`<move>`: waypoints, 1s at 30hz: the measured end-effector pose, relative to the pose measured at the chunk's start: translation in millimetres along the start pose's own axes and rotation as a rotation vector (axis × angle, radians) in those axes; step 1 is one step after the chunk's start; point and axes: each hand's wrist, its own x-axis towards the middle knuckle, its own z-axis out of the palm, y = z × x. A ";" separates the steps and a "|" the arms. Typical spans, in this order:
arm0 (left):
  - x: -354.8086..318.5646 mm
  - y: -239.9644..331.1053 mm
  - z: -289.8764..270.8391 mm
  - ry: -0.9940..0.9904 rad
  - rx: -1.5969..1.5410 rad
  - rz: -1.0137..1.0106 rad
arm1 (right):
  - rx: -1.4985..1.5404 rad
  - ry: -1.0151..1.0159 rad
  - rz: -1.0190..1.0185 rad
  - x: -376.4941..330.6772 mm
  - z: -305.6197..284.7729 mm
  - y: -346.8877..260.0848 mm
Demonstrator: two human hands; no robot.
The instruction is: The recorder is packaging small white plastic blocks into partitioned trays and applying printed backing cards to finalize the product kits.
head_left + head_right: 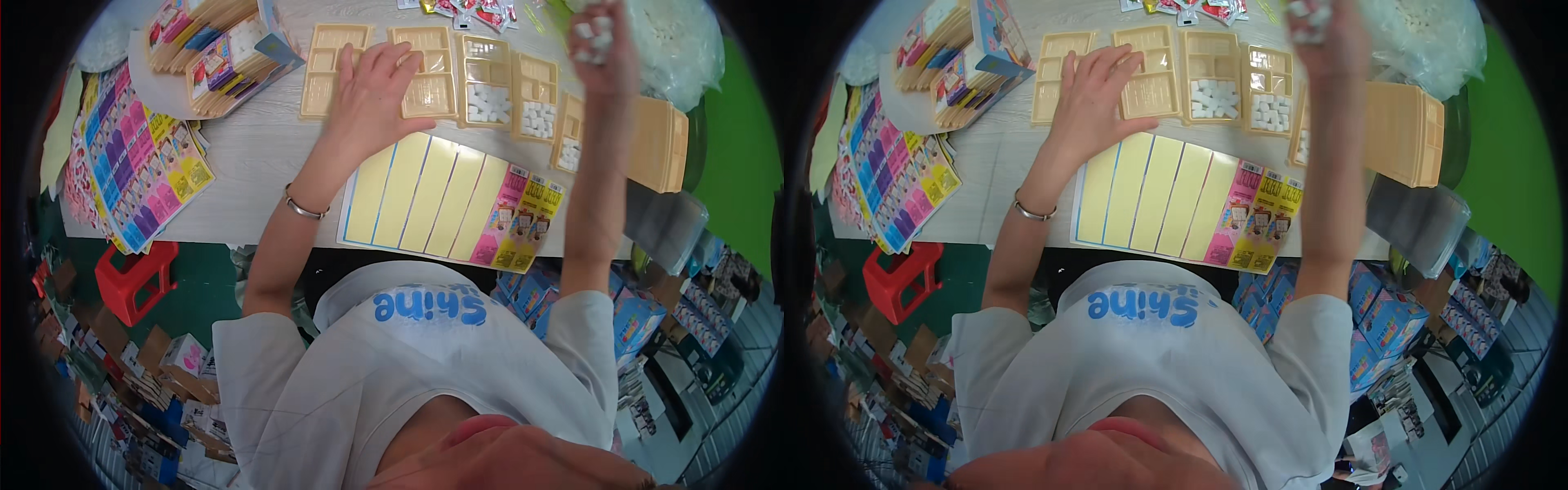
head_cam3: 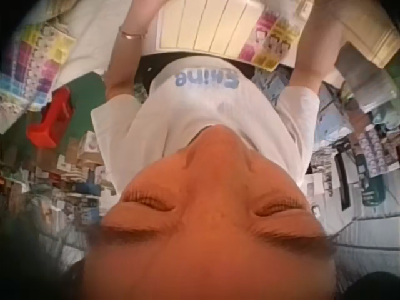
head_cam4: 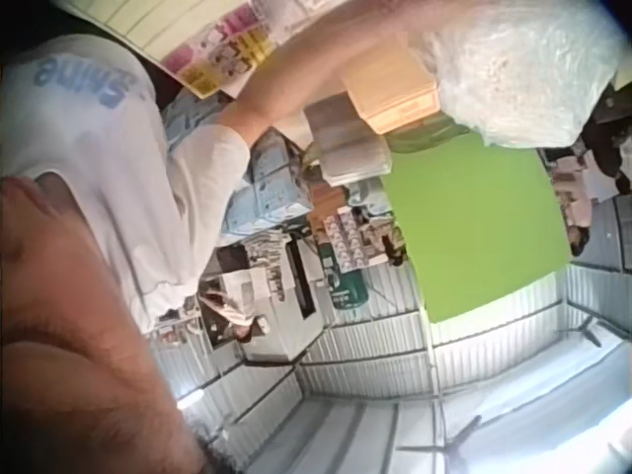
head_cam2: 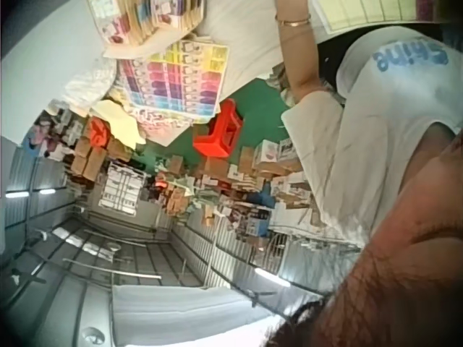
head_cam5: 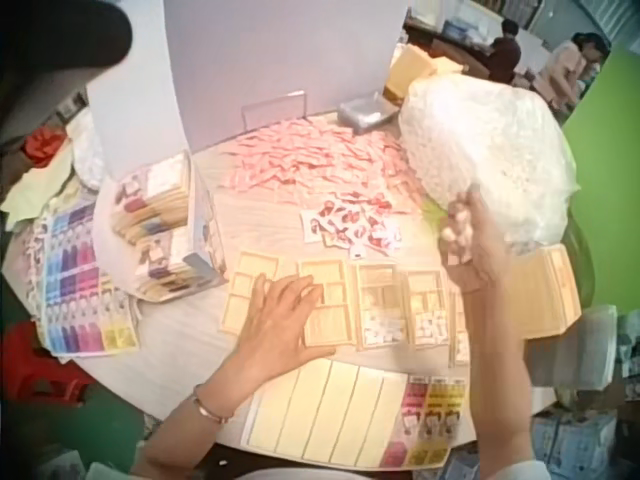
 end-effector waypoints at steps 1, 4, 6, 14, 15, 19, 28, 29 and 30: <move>5.5 8.5 5.0 0.021 -0.043 -0.004 | 0.123 -0.150 0.082 -11.0 -15.3 36.5; -4.9 9.7 3.5 0.067 -0.044 -0.025 | -0.132 -0.037 0.064 -62.5 35.7 119.2; -6.5 9.5 3.8 0.086 -0.061 -0.019 | -0.269 -0.095 -0.030 -74.4 32.5 142.0; -10.0 6.3 6.6 0.097 -0.067 -0.011 | -0.442 -0.212 -0.299 -92.1 29.5 161.2; -10.0 5.9 6.4 0.100 -0.067 -0.010 | -0.443 -0.212 -0.298 -91.9 32.3 161.6; -11.0 3.3 6.2 0.151 -0.090 0.018 | -0.352 -0.157 -0.364 -87.7 33.0 164.7; -23.2 13.5 0.9 0.231 -0.078 0.035 | -0.262 -0.189 -0.305 -83.2 26.0 162.7; -24.0 14.4 1.1 0.230 -0.077 0.035 | -0.283 -0.167 -0.321 -83.5 26.5 162.8; -25.0 16.1 1.1 0.237 -0.087 0.021 | -0.282 -0.164 -0.320 -83.0 24.9 163.2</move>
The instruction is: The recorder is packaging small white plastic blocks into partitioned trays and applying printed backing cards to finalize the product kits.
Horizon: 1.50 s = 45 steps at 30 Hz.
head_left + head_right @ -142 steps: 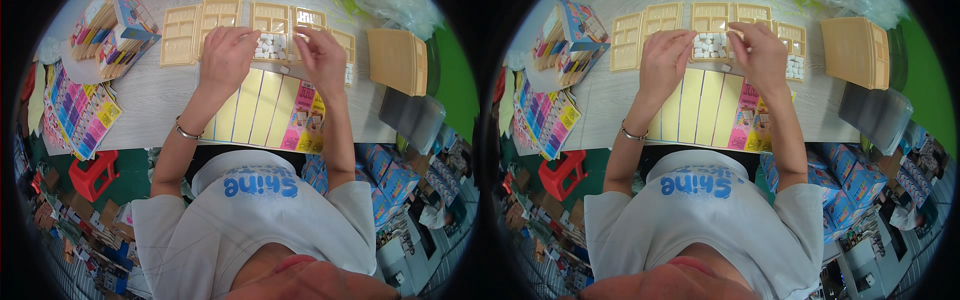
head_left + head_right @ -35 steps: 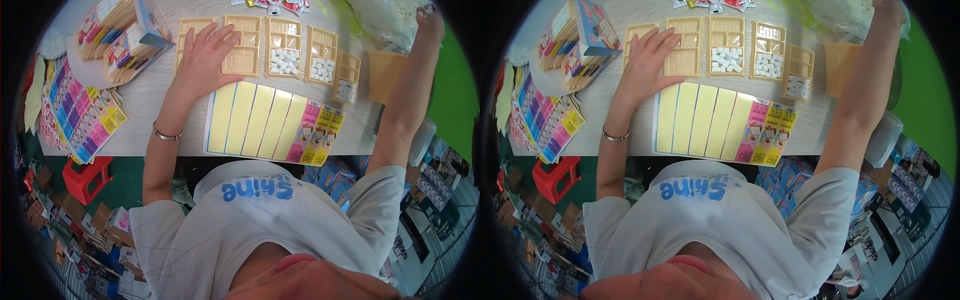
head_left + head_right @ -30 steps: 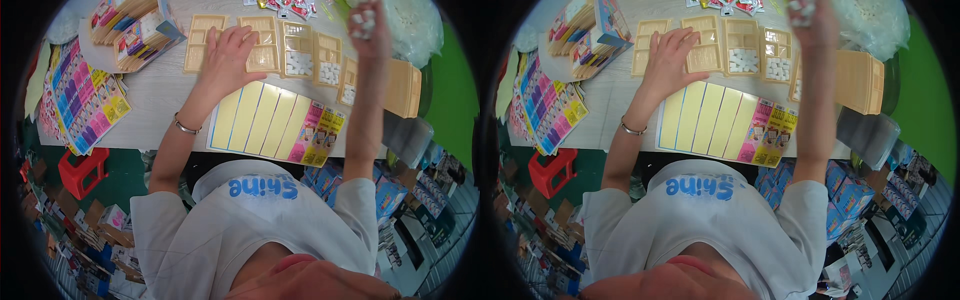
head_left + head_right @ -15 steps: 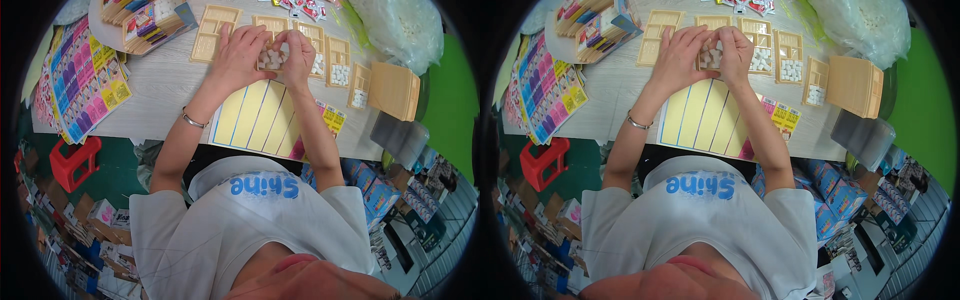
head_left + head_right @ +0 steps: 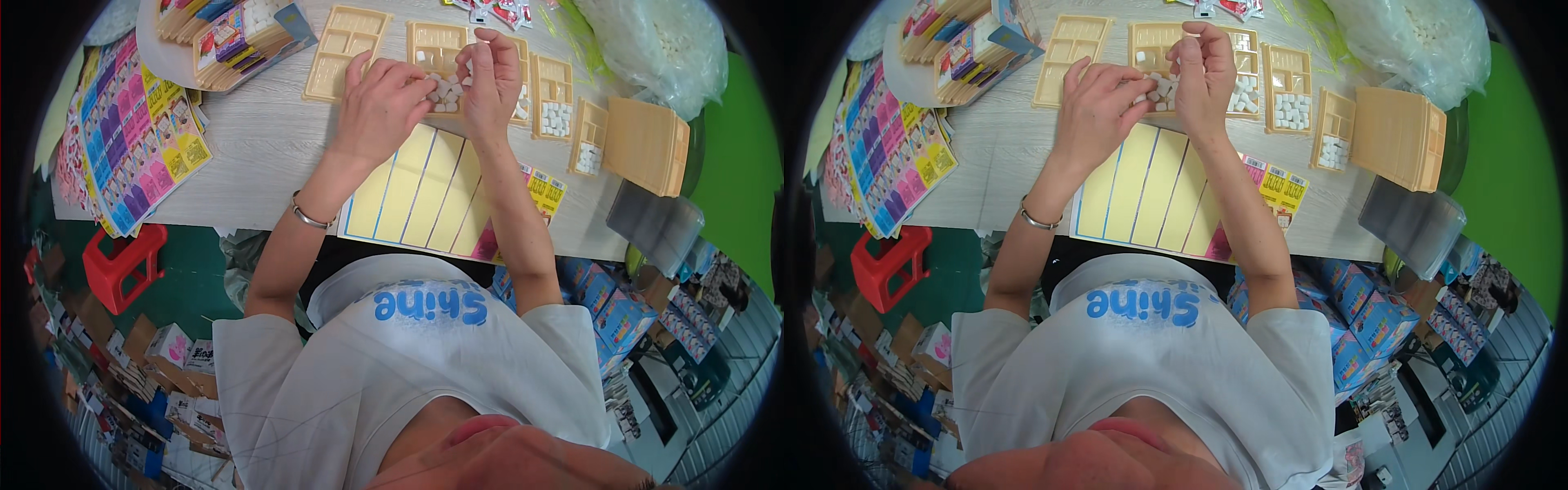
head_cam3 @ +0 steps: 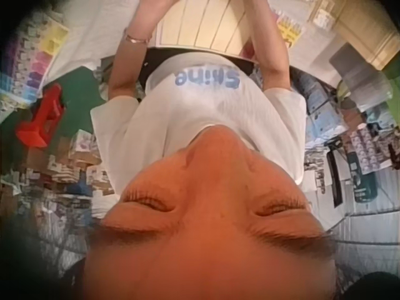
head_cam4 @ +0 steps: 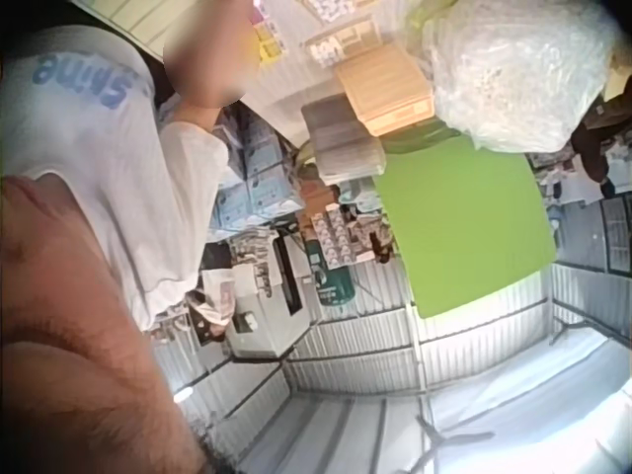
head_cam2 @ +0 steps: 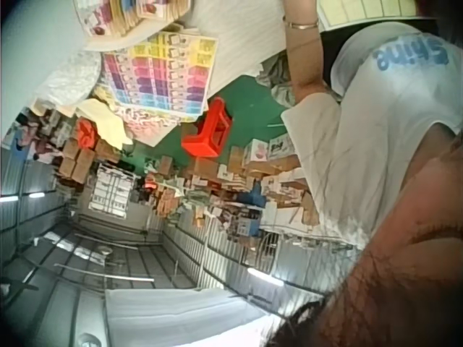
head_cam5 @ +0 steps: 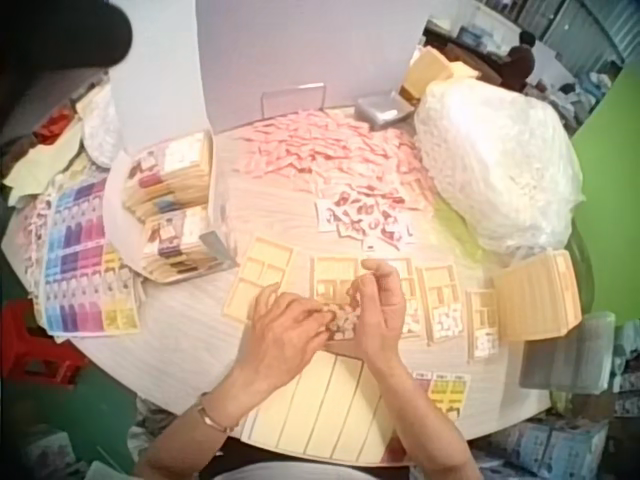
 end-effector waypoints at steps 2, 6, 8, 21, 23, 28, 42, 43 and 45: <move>-2.4 2.6 1.7 0.005 -0.009 -0.013 | -0.237 -0.088 -0.140 0.9 -4.1 2.3; -1.3 8.1 1.3 0.024 -0.016 -0.033 | -0.572 -0.230 0.047 -5.4 -12.9 -14.4; -0.2 11.1 2.1 0.037 -0.048 -0.040 | -0.551 -0.264 -0.006 -8.4 -16.3 -15.1; -7.6 3.7 3.7 0.072 -0.116 -0.047 | -0.600 -0.389 0.061 -15.6 -32.0 -31.9; -5.2 10.8 2.0 0.096 -0.116 -0.060 | -0.609 -0.286 -0.114 -14.4 -34.5 -31.4; -1.4 15.1 13.1 0.110 0.000 -0.078 | -0.578 -0.282 0.041 -21.3 -44.2 -45.9; -13.0 12.9 -3.6 0.134 0.002 -0.206 | -1.097 -0.522 -0.137 -19.8 -10.7 -41.2; -14.3 10.9 -3.3 0.132 -0.013 -0.197 | -1.102 -0.515 -0.178 -19.8 -10.8 -42.5; -14.4 6.6 0.0 0.134 -0.023 -0.174 | -1.106 -0.507 -0.216 -19.2 -10.2 -43.3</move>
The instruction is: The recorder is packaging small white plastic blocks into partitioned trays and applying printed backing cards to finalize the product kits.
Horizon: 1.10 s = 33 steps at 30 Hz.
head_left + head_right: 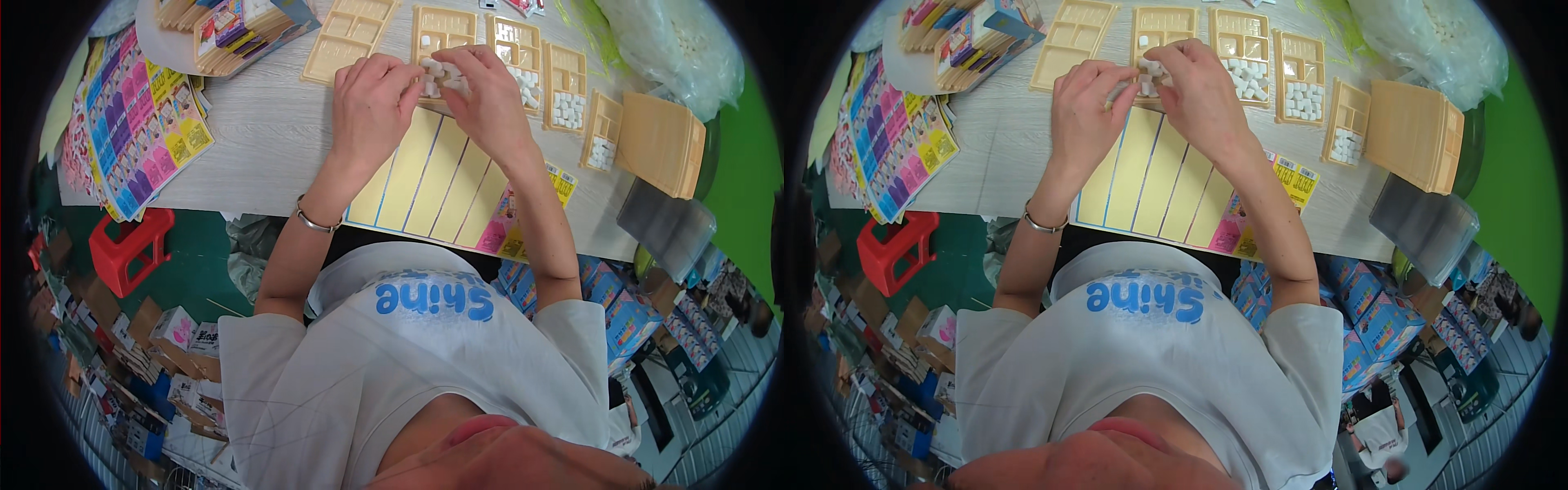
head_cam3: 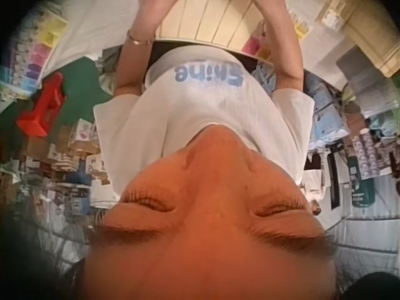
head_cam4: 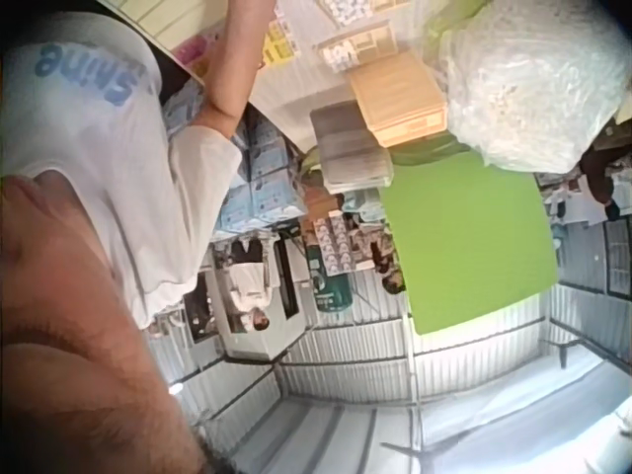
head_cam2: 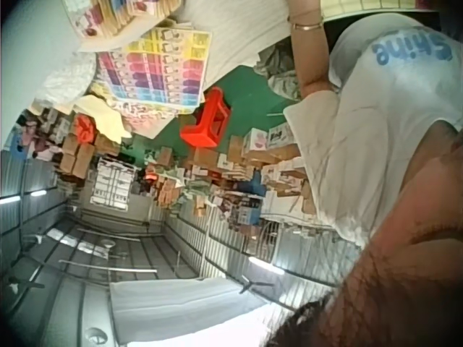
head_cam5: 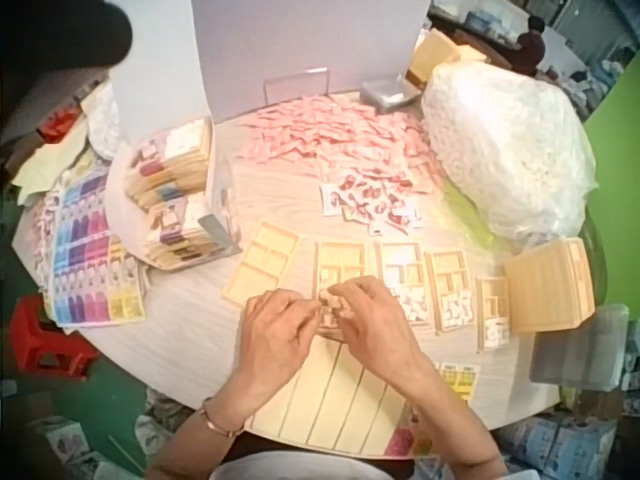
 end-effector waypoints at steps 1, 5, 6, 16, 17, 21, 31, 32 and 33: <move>0.1 -0.4 0.9 -0.001 -0.017 0.025 | 0.079 -0.001 0.052 1.0 0.2 0.3; 6.9 3.4 1.9 -0.022 -0.044 0.031 | 0.173 0.106 0.099 -1.7 1.8 14.3; 7.5 1.6 4.0 -0.046 -0.018 0.042 | 0.173 0.104 0.099 -3.3 -1.5 15.4; 6.3 5.4 13.6 -0.071 0.040 0.208 | -0.034 0.110 0.170 -22.9 -17.3 17.7; 4.2 4.8 14.1 -0.072 0.043 0.207 | -0.069 0.098 0.145 -22.9 -18.2 16.2; 1.5 9.6 14.0 -0.090 0.069 0.218 | -0.080 0.124 0.077 -26.4 -6.9 28.4; -2.3 21.2 11.3 -0.354 0.090 0.211 | 0.008 0.210 0.137 -31.8 -7.9 38.8; -2.3 20.4 13.8 -0.354 0.087 0.214 | 0.047 0.205 0.103 -33.8 -3.6 44.9; -3.6 18.8 16.1 -0.383 0.111 0.215 | 0.047 0.203 0.102 -33.4 -3.5 44.6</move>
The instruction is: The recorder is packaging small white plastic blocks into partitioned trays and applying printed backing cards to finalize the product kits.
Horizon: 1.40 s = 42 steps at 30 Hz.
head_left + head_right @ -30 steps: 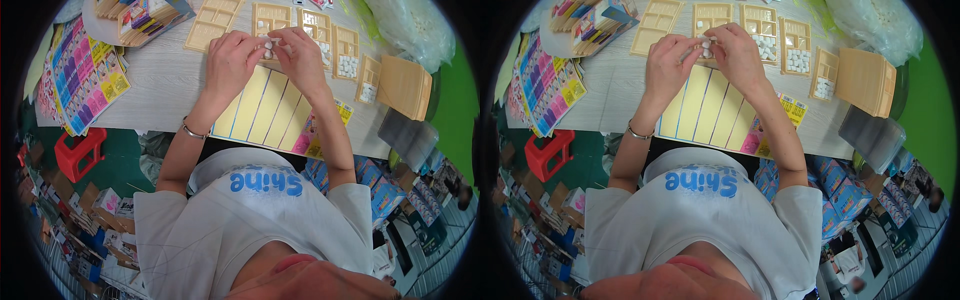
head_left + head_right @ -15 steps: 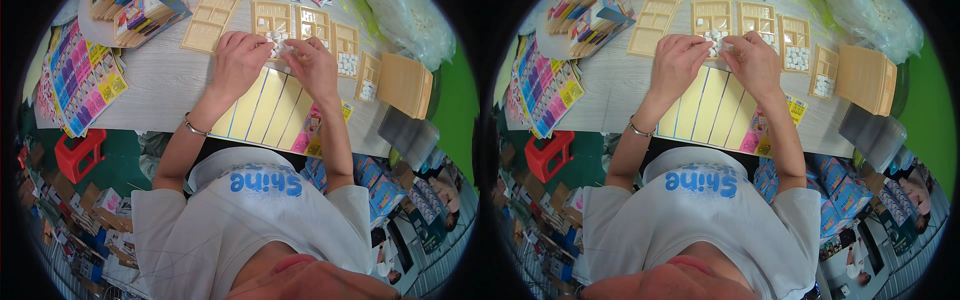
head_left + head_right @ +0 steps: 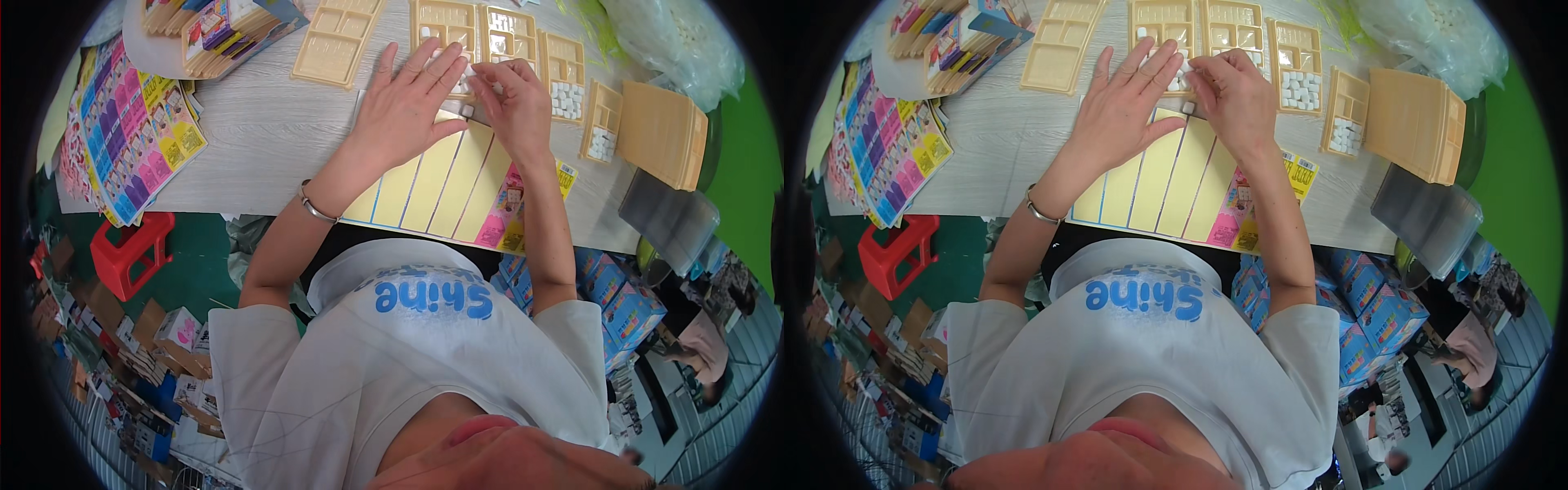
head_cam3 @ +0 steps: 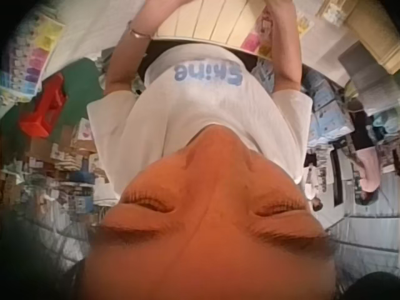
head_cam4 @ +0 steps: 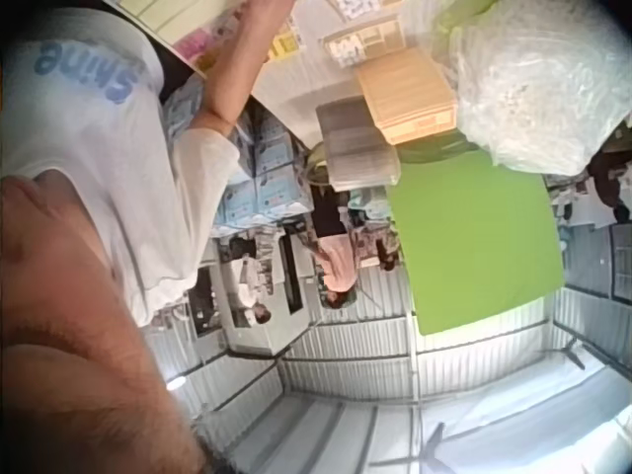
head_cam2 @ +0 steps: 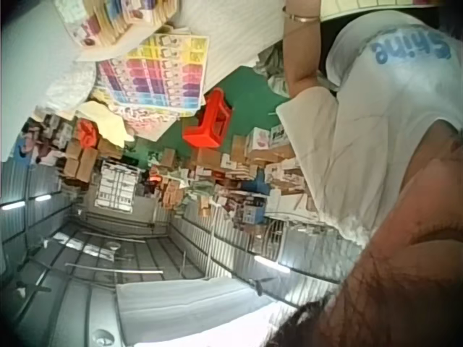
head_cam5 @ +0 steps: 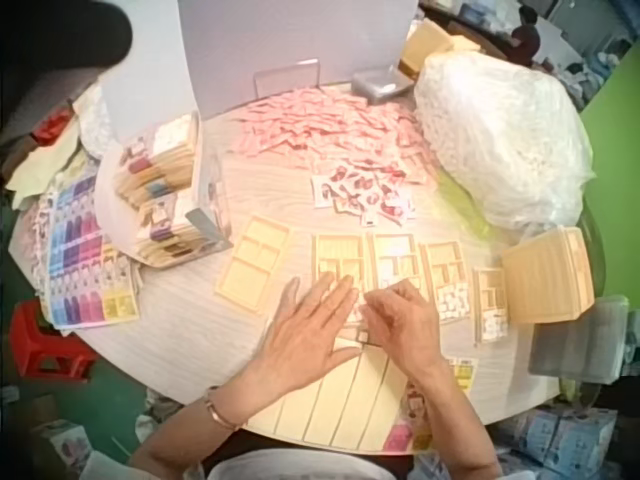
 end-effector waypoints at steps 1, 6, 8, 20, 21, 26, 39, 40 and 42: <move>-0.8 -1.0 2.0 -0.031 0.020 -0.001 | -0.018 0.003 0.008 0.2 -0.2 -1.2; -4.8 -8.9 -3.6 0.030 -0.030 0.016 | -0.035 0.037 0.101 1.4 -9.4 -14.1; -6.5 -10.2 -4.4 0.030 0.005 0.020 | -0.123 0.084 0.051 4.0 -8.1 -13.0; 2.7 -19.8 8.0 0.181 -0.117 0.072 | -0.328 -0.079 -0.069 18.1 4.4 -16.5; 3.0 -18.8 5.6 0.206 -0.121 0.068 | -0.328 -0.080 -0.069 19.1 3.6 -18.1; -3.7 -22.6 -4.1 0.158 -0.010 0.128 | -0.292 -0.085 -0.060 17.4 3.0 -17.9; -10.0 -22.1 -7.7 0.090 0.104 0.114 | -0.186 -0.070 0.000 14.6 4.9 -13.6; -11.0 -21.9 -7.3 0.101 0.058 0.112 | -0.200 -0.053 0.003 13.6 2.8 -16.4; -13.1 -24.4 -5.1 0.059 0.105 0.101 | -0.213 -0.037 0.005 10.9 -2.1 -22.0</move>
